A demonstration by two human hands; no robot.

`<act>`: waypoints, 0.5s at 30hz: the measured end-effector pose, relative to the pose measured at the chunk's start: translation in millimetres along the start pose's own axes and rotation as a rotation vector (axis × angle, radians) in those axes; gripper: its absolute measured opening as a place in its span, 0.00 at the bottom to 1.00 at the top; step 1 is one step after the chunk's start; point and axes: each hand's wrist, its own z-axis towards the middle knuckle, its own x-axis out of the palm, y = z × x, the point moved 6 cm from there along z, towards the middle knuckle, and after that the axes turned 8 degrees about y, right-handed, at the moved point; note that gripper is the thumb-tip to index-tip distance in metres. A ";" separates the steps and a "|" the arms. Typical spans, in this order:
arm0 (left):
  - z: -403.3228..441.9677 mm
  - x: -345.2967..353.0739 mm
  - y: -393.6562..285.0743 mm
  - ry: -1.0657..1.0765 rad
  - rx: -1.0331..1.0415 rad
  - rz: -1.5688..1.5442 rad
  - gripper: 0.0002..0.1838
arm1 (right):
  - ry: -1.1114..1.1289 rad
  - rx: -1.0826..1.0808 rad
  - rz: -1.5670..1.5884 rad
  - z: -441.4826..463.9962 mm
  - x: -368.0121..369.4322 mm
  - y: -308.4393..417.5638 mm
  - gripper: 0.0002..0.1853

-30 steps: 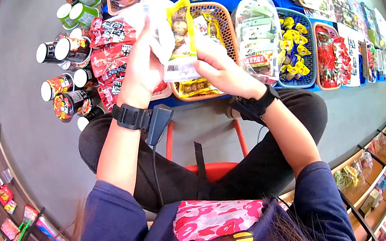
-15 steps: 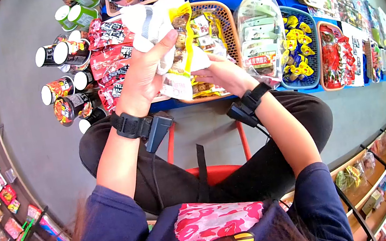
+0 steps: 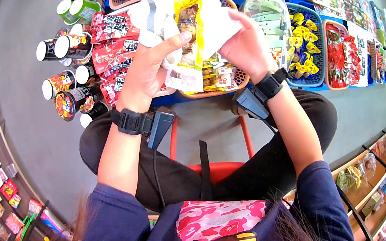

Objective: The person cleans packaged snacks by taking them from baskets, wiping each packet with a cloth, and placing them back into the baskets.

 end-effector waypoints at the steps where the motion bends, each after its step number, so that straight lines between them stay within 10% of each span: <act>1: 0.5 -4.3 2.0 -0.015 0.003 0.008 0.25 | 0.025 -0.017 -0.003 -5.4 15.8 3.1 0.23; 10: 2.2 -14.4 0.2 -0.113 0.063 0.264 0.22 | 0.009 -0.090 -0.859 -50.6 -13.6 16.6 0.27; 12: 2.1 -15.2 -0.6 -0.141 0.076 0.246 0.21 | -0.083 -0.235 -1.777 -56.4 24.9 19.7 0.15; 15: 2.9 -15.8 3.2 -0.143 0.001 0.237 0.20 | -0.091 -0.266 -1.645 -57.6 19.7 20.3 0.17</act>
